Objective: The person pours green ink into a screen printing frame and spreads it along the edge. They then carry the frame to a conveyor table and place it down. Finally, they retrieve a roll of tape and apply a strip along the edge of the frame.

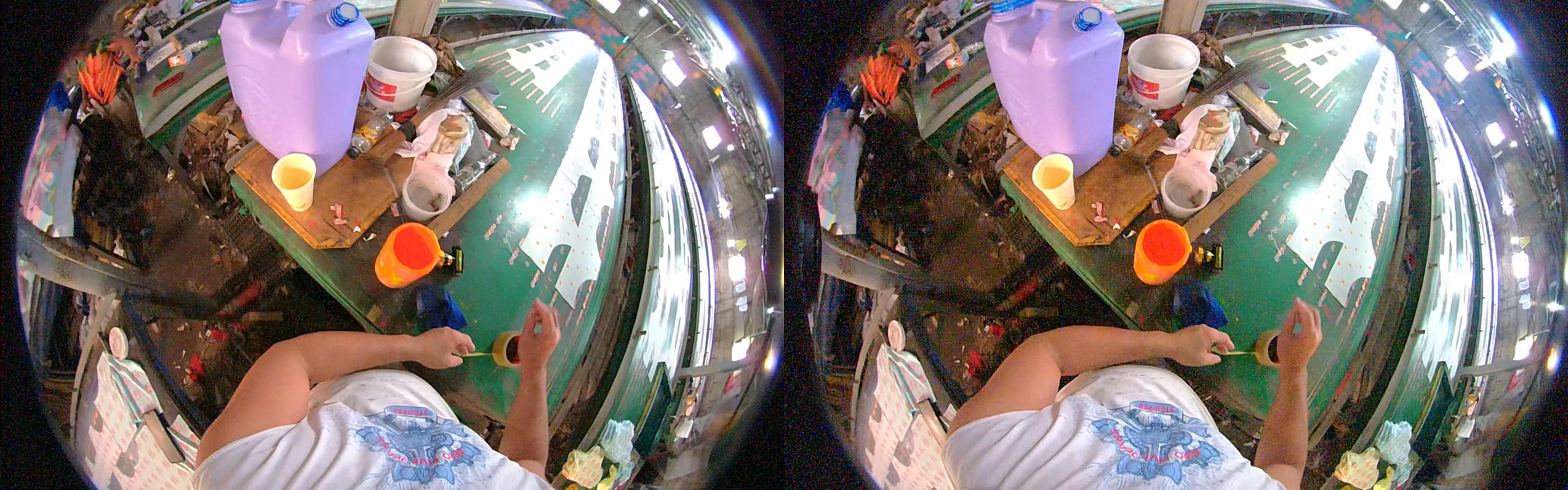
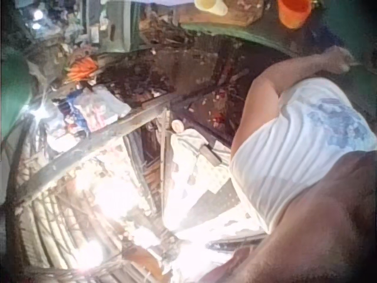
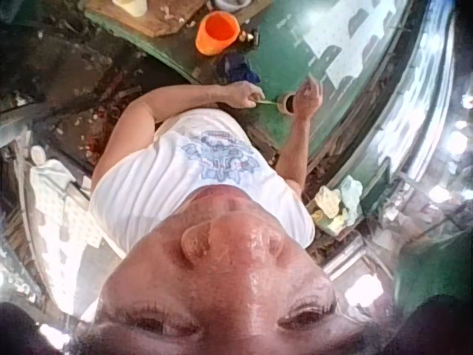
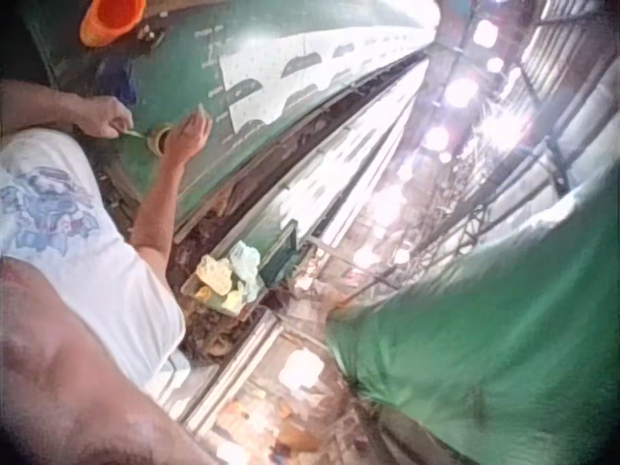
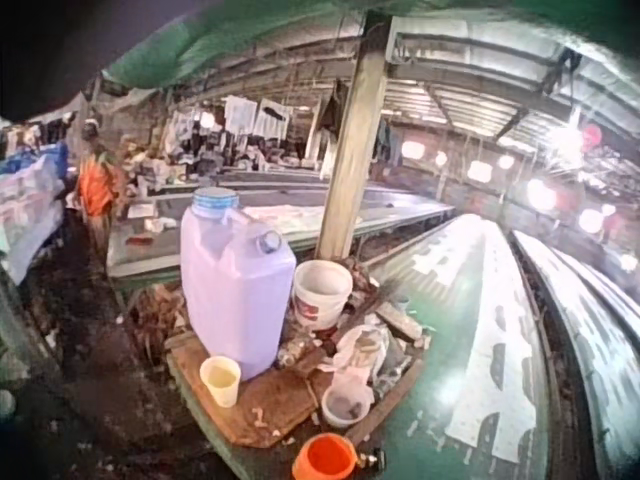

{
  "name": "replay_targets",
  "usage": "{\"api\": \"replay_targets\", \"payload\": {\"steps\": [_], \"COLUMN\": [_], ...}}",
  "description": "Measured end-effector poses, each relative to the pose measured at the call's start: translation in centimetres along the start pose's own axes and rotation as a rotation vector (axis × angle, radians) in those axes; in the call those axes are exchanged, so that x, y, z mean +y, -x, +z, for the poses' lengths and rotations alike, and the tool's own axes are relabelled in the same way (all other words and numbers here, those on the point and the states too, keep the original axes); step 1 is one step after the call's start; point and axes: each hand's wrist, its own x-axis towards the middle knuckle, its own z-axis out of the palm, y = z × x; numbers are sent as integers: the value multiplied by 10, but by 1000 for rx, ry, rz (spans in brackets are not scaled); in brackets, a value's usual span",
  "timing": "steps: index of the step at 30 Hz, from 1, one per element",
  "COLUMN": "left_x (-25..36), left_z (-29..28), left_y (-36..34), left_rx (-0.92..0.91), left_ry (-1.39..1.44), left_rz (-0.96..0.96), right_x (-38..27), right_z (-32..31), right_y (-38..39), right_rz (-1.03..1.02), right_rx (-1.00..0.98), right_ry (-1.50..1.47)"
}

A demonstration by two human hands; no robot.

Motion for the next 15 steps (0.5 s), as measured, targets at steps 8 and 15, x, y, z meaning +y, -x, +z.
{"api": "replay_targets", "payload": {"steps": [8, 15], "left_x": [-4, -15], "left_z": [-10, -12], "left_y": [-1, -4], "left_rx": [1, 54], "left_ry": [74, 212], "left_rz": [53, 46], "right_x": [-67, -104], "right_z": [126, 234], "right_y": [-236, -390], "right_rz": [-459, -543], "right_rx": [-51, -83], "right_ry": [-15, 137]}}
